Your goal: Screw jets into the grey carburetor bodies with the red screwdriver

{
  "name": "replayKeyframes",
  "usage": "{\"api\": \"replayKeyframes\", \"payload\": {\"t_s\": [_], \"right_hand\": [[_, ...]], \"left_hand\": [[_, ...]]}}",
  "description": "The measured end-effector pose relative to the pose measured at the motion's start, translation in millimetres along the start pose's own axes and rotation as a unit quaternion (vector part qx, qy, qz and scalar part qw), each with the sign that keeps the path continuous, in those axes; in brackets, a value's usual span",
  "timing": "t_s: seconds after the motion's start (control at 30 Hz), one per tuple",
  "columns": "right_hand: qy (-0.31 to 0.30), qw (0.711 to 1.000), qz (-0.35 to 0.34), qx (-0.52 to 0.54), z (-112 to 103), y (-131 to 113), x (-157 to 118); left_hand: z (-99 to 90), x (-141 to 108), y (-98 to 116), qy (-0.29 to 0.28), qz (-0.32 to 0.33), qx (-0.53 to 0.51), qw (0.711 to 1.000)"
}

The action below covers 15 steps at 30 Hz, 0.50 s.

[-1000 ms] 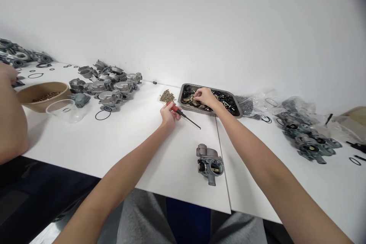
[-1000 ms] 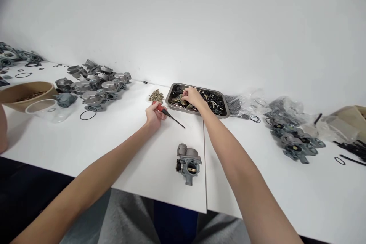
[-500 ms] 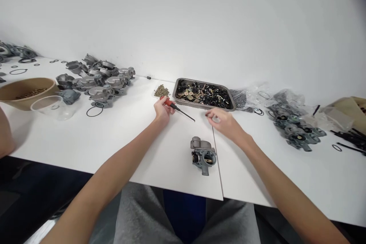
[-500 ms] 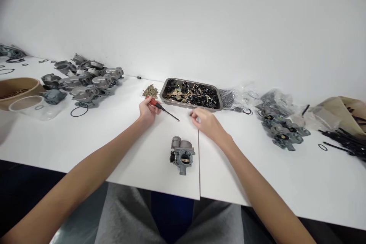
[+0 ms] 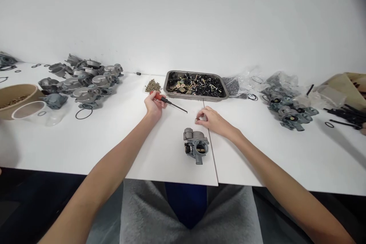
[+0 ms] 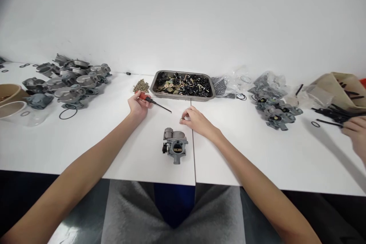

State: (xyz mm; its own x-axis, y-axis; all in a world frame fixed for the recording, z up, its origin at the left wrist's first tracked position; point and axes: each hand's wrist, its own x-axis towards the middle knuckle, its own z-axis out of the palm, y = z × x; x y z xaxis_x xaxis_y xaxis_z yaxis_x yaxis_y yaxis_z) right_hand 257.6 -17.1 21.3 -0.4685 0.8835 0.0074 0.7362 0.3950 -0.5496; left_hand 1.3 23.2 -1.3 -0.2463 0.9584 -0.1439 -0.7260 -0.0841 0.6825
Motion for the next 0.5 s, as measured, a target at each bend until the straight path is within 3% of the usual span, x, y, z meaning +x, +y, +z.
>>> {"api": "replayKeyframes", "payload": {"t_s": [0.23, 0.33, 0.5], "right_hand": [[0.011, 0.989, 0.045, 0.138, -7.3, -10.0, -8.9], [0.017, 0.977, 0.046, 0.205, -23.5, -31.8, -30.1], [-0.027, 0.970, 0.042, 0.237, -45.8, -72.2, -61.9]], "left_hand": [[0.3, -0.8, -0.3, 0.001, 0.009, 0.013, 1.000], [-1.3, 1.1, -1.8, -0.005, 0.012, 0.012, 1.000], [-2.0, 2.8, -2.1, 0.002, 0.005, 0.016, 1.000]]}}
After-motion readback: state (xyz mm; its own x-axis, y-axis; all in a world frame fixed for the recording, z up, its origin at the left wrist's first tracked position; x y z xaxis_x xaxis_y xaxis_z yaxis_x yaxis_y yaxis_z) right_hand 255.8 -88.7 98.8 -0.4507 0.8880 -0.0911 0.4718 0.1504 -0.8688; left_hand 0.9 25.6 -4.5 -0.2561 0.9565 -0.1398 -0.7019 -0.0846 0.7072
